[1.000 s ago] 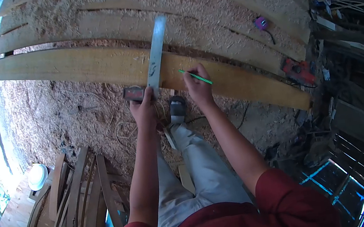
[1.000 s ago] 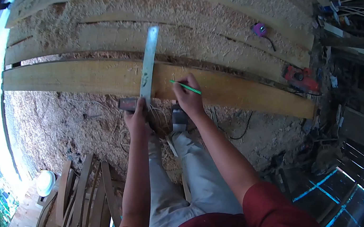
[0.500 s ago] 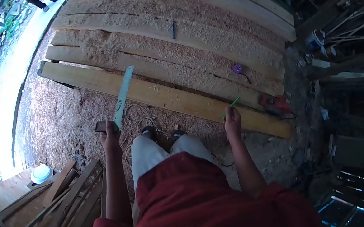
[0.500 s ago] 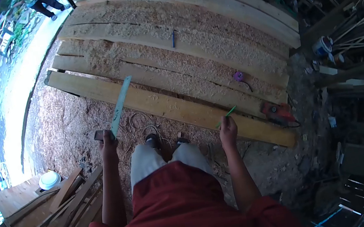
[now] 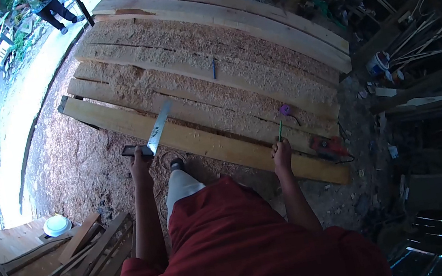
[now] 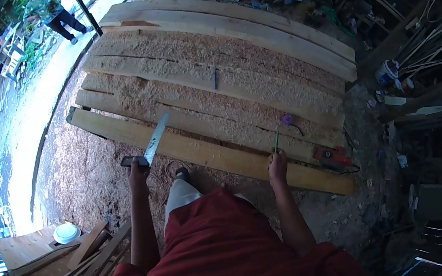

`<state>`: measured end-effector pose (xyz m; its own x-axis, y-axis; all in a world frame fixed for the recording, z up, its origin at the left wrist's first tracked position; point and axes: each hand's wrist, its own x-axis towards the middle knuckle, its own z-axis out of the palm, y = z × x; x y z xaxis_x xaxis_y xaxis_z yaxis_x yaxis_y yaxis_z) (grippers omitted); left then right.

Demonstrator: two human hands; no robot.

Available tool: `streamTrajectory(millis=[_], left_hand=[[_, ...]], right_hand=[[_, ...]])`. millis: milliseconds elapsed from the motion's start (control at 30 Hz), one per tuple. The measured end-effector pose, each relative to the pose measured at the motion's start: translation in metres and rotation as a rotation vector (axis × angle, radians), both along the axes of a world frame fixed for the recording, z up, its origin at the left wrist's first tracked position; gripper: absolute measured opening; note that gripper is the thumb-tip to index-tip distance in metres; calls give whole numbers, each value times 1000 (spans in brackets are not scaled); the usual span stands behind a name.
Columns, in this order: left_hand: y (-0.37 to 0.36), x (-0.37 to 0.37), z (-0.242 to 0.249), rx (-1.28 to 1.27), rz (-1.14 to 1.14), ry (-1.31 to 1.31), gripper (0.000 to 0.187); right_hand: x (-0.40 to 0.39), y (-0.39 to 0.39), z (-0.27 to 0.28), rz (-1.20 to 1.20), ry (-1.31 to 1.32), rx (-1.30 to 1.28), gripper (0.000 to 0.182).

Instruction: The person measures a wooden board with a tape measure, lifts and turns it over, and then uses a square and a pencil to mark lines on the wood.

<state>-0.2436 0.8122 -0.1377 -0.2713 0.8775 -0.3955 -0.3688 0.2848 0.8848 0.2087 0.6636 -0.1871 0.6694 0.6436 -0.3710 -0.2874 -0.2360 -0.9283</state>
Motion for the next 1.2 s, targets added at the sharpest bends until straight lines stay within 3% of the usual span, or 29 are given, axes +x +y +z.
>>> streamTrajectory(millis=[67,133,200,333,400,433,533,633,700,900,1000,1067,1133,1200], left_hand=[[21,-1,-16,-85,-38,10,28],[42,16,-7,12,-96,60,31],[71,26,-15,-71,-143,-106,32],[153,32,-87,-133,-323,-5,29],[190,46,-113,-161,-361,19,29],[212,57,-121,-184,-368,22,30],[277,85,-164,-170,-443,-17,33],[347,126,-210,-288,-481,-34,33],[390,155,-247,-214,-567,-76,34],[472,217,-268,-100,-572,-1,37],[489,203,-270,-204,-697,132,42],[501,188,-268,-202,-950,424,50],[501,176,-261,-214,-931,388,50],[500,156,-255,-253,-1068,329,48]], right_hand=[[-14,20,20,125,-149,-31,18],[-26,44,17,133,-148,-16,13],[-38,70,4,128,-139,-4,8],[-56,124,-40,167,-209,4,9],[-69,154,-55,238,-431,-307,11],[-74,173,-73,229,-421,-323,11],[-91,232,-117,172,-393,-344,15],[-96,301,-155,159,-546,-312,18],[-94,342,-188,79,-614,-226,19],[-83,471,-199,32,-838,-142,14],[-79,520,-205,34,-877,-161,13],[-79,546,-213,35,-899,-167,12],[-83,562,-217,26,-925,-159,11],[-87,573,-214,24,-962,-163,10]])
